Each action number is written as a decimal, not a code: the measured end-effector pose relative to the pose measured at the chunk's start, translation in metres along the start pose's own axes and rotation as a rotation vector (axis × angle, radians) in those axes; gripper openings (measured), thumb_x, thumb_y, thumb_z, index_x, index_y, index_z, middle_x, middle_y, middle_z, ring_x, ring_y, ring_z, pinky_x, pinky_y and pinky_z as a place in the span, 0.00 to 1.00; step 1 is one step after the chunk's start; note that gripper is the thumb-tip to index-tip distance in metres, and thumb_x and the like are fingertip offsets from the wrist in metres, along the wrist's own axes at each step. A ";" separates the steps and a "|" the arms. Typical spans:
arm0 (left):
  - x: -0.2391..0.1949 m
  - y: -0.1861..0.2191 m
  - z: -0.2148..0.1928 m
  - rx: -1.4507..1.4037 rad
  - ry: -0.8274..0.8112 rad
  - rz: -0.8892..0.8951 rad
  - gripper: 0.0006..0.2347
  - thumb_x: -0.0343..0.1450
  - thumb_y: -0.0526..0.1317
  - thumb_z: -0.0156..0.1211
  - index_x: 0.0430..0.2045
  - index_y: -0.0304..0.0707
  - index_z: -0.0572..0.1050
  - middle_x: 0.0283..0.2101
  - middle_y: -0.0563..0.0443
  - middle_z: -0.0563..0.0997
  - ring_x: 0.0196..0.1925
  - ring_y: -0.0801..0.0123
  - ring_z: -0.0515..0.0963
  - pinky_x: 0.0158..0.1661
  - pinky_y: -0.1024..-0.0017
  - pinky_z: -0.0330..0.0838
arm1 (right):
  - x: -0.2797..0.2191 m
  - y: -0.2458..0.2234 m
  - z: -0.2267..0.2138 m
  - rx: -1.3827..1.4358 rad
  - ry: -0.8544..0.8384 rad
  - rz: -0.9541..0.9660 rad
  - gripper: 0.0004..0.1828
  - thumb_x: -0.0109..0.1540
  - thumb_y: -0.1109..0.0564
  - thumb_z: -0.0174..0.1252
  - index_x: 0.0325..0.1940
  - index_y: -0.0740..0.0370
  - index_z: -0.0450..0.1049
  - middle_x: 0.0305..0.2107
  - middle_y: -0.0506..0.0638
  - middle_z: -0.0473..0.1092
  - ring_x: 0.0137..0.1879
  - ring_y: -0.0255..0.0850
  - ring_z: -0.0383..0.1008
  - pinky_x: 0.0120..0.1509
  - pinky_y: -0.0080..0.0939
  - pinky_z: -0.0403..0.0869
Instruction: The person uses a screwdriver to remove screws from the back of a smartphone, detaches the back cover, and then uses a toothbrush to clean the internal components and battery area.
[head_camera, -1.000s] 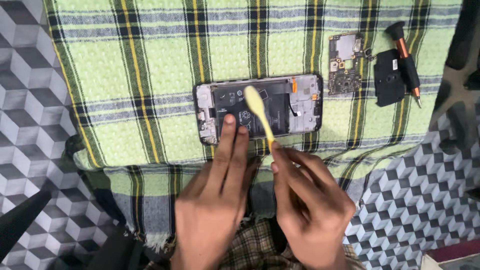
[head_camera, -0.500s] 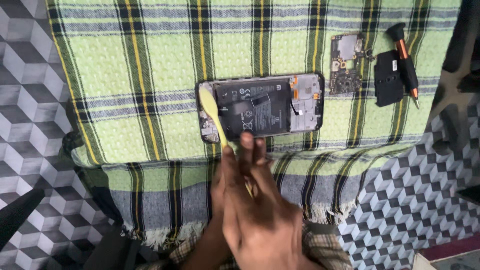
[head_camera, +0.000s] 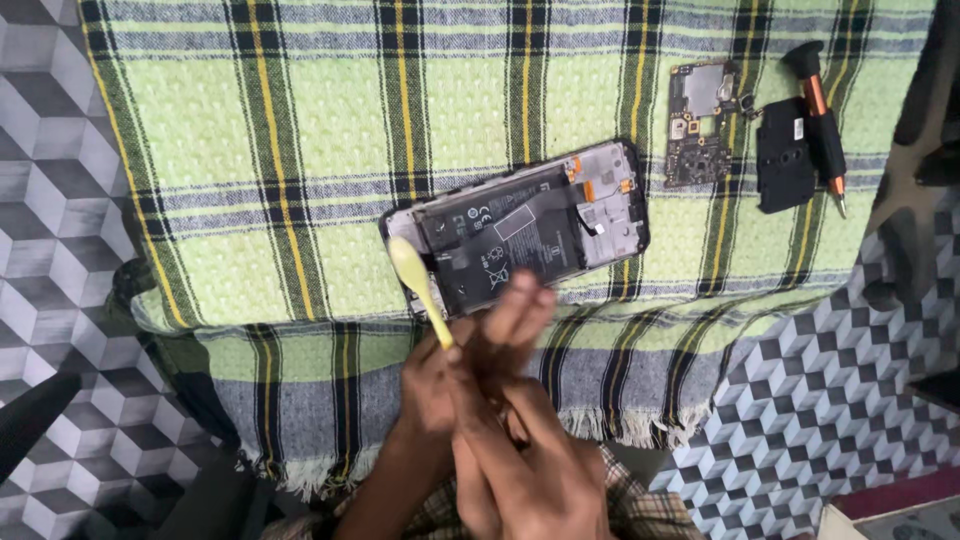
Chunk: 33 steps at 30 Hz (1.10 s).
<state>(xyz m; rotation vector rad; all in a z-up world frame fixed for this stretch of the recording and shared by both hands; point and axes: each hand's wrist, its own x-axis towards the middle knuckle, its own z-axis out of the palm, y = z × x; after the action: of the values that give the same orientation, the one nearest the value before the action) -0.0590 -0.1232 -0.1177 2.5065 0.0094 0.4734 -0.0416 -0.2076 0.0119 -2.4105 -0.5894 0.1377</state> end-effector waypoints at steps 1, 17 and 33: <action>0.002 0.002 -0.003 -0.076 0.001 -0.083 0.14 0.78 0.37 0.56 0.59 0.51 0.76 0.70 0.59 0.71 0.28 0.84 0.72 0.24 0.81 0.67 | 0.003 0.001 -0.001 0.004 -0.013 -0.003 0.19 0.65 0.65 0.58 0.61 0.64 0.75 0.45 0.61 0.75 0.45 0.45 0.84 0.39 0.36 0.84; 0.105 0.025 -0.105 0.097 0.085 -0.016 0.05 0.77 0.43 0.64 0.36 0.44 0.81 0.38 0.50 0.86 0.21 0.80 0.76 0.20 0.81 0.68 | 0.040 0.049 -0.080 0.040 0.442 0.382 0.11 0.76 0.59 0.47 0.59 0.70 0.65 0.29 0.51 0.69 0.32 0.31 0.74 0.39 0.31 0.78; 0.045 -0.112 -0.115 -0.780 0.146 -0.517 0.33 0.88 0.60 0.33 0.70 0.18 0.60 0.65 0.40 0.71 0.63 0.64 0.70 0.66 0.67 0.65 | 0.034 0.254 -0.100 0.928 0.499 0.489 0.17 0.80 0.57 0.40 0.61 0.74 0.68 0.51 0.57 0.74 0.52 0.39 0.78 0.59 0.38 0.78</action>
<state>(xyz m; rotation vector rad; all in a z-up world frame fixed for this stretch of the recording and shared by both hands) -0.0445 0.0375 -0.0752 1.6175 0.4331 0.3469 0.1090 -0.4248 -0.0642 -1.5307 0.2737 0.0010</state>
